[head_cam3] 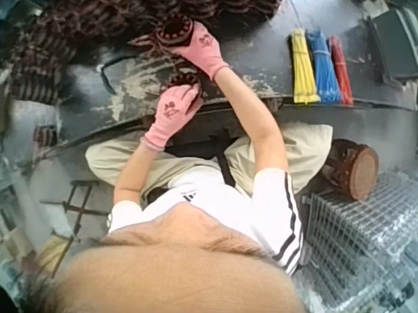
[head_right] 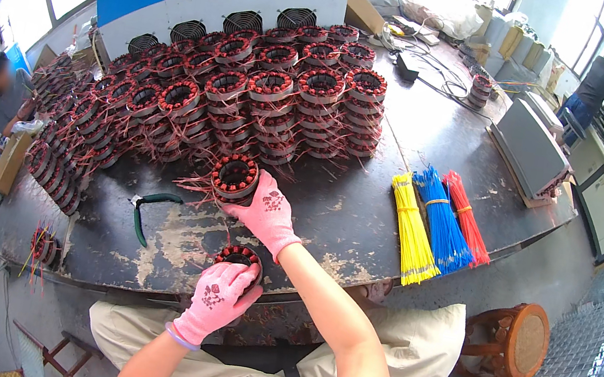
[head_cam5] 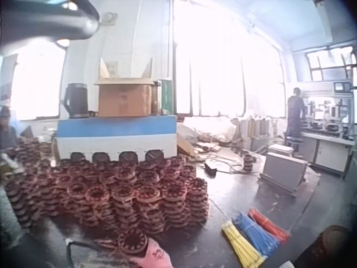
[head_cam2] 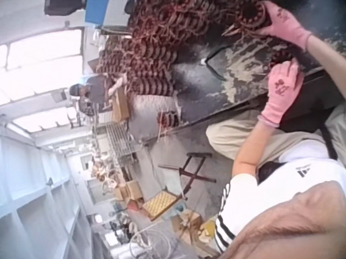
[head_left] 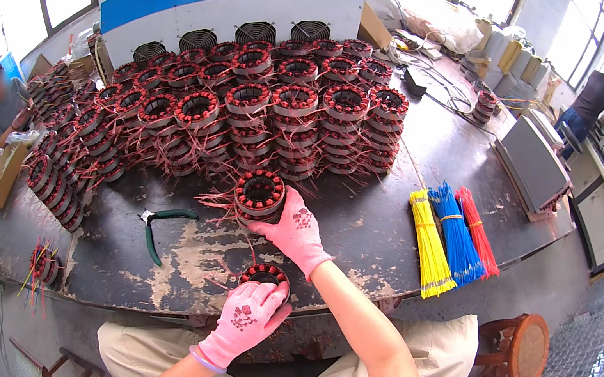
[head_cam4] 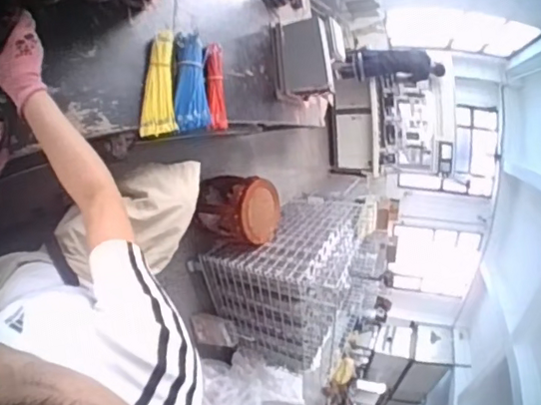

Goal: The person secures wire coils using plastic cable ties, then trims the excess length of the ties using a pair of cutters. They also connect a cable to a handheld device.

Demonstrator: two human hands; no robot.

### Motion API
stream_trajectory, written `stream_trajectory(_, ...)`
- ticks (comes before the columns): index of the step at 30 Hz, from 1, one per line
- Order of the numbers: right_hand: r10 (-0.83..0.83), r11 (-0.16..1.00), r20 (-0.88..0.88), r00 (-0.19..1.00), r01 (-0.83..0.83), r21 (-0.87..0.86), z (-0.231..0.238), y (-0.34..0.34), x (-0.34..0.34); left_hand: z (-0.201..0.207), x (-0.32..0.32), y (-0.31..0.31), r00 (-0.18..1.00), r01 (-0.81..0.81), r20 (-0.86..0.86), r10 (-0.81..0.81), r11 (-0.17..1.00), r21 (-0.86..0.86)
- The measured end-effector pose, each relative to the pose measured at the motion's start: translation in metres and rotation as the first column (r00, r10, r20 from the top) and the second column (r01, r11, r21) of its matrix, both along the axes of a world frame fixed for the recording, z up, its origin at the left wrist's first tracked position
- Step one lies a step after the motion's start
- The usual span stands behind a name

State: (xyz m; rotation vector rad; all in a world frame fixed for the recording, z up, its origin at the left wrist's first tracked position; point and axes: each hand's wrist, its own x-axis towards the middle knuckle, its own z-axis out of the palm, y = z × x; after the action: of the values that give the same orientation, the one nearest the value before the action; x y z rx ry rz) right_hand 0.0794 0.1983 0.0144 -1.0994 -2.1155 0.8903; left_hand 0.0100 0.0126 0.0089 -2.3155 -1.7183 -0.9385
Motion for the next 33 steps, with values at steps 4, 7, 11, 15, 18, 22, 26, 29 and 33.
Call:
stream_trajectory(4,0.018,1.000,-0.021,1.000,-0.017,0.016,-0.009,0.003,0.009,0.004,0.003,0.002,1.000,-0.002,-0.006,0.002,1.000,-0.017)
stream_trajectory(7,-0.021,0.999,-0.019,1.000,0.022,0.025,-0.009,-0.006,0.017,0.000,0.003,0.002,1.000,-0.017,-0.020,0.016,1.000,-0.002)
stream_trajectory(11,-0.029,0.907,0.033,0.999,0.013,0.421,0.011,-0.020,0.012,-0.002,0.000,-0.002,1.000,-0.013,-0.003,0.013,1.000,-0.003)
stream_trajectory(15,0.022,0.754,0.172,0.985,-0.130,0.644,0.017,-0.017,-0.013,-0.002,0.000,-0.001,1.000,0.006,0.012,-0.006,1.000,-0.003)
stream_trajectory(18,0.037,0.824,0.411,0.911,-0.261,0.503,0.024,-0.006,-0.027,-0.001,-0.001,0.000,1.000,0.012,0.009,-0.012,1.000,-0.005)
stream_trajectory(22,0.086,0.791,0.230,0.969,-0.207,0.575,0.031,-0.014,-0.011,-0.002,0.001,0.002,1.000,0.017,0.025,-0.017,1.000,0.003)
stream_trajectory(26,0.042,0.806,0.011,0.999,-0.041,0.590,0.042,-0.046,0.064,0.005,-0.004,-0.004,1.000,0.007,0.006,-0.007,1.000,-0.024)
stream_trajectory(29,-0.345,0.787,0.028,0.938,0.272,0.554,0.033,-0.049,0.176,0.011,-0.011,-0.017,1.000,-0.002,-0.009,0.001,0.993,-0.120)
stream_trajectory(33,-0.750,0.661,0.396,0.530,0.638,0.396,0.027,-0.067,0.311,0.021,-0.018,-0.025,0.991,0.107,0.098,-0.090,0.978,-0.177)
